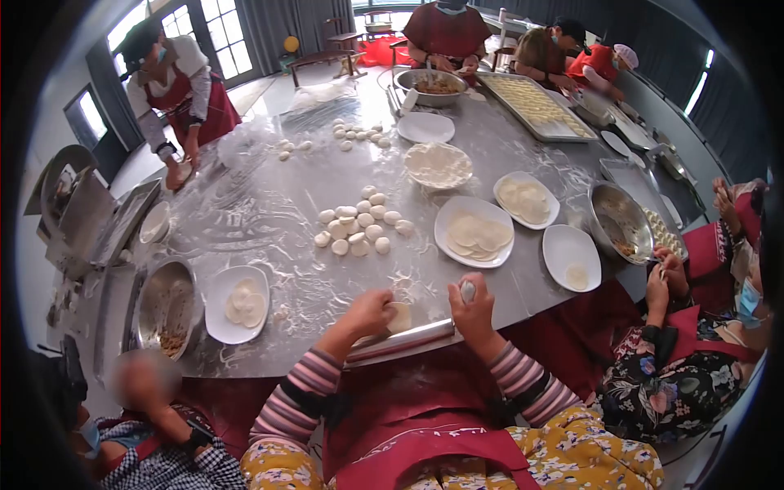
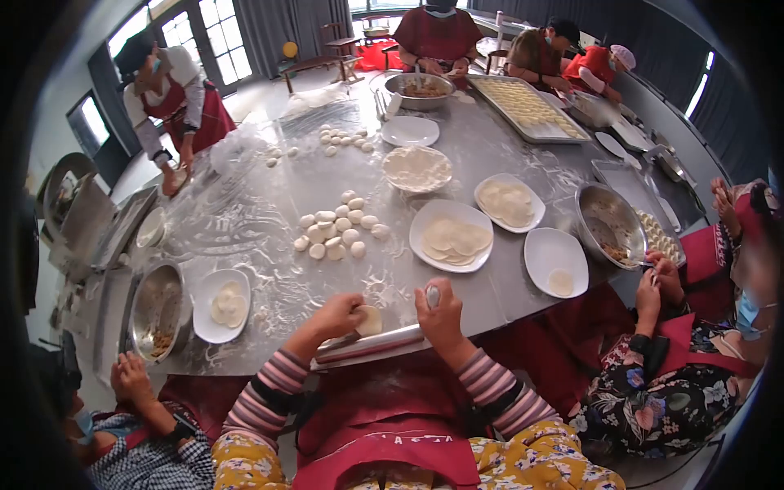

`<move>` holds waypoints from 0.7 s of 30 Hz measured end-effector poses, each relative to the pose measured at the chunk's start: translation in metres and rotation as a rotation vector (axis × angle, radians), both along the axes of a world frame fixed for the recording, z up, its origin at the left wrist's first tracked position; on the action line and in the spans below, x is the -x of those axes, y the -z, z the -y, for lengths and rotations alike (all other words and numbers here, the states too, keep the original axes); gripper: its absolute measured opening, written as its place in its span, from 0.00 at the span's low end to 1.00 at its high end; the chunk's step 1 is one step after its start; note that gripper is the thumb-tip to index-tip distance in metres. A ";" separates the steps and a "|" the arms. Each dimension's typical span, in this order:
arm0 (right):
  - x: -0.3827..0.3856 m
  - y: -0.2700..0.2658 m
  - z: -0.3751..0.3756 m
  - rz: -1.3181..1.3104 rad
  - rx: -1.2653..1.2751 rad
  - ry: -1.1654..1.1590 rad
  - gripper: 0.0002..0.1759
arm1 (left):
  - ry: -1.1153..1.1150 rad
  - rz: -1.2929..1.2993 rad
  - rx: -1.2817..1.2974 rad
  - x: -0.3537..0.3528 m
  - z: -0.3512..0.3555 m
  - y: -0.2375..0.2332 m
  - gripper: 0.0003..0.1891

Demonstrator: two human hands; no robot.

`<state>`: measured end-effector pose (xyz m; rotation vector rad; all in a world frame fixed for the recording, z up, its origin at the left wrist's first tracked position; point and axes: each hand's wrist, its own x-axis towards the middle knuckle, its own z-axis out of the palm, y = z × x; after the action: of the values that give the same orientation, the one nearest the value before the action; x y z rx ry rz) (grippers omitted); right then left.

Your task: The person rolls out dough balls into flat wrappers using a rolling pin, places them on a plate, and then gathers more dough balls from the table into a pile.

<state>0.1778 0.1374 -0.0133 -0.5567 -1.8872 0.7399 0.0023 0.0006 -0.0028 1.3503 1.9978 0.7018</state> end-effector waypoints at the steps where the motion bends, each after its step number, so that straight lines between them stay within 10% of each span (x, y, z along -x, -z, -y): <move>1: -0.003 -0.003 0.000 0.005 0.001 0.010 0.13 | -0.063 0.107 -0.026 0.001 0.003 0.003 0.09; 21: 0.020 -0.004 -0.008 -0.036 -0.054 0.002 0.12 | -0.098 0.189 -0.002 0.008 0.002 -0.002 0.09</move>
<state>0.1582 0.1451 -0.0096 -0.5081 -1.8679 0.6916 -0.0058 -0.0013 -0.0010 1.1481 1.9216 0.8444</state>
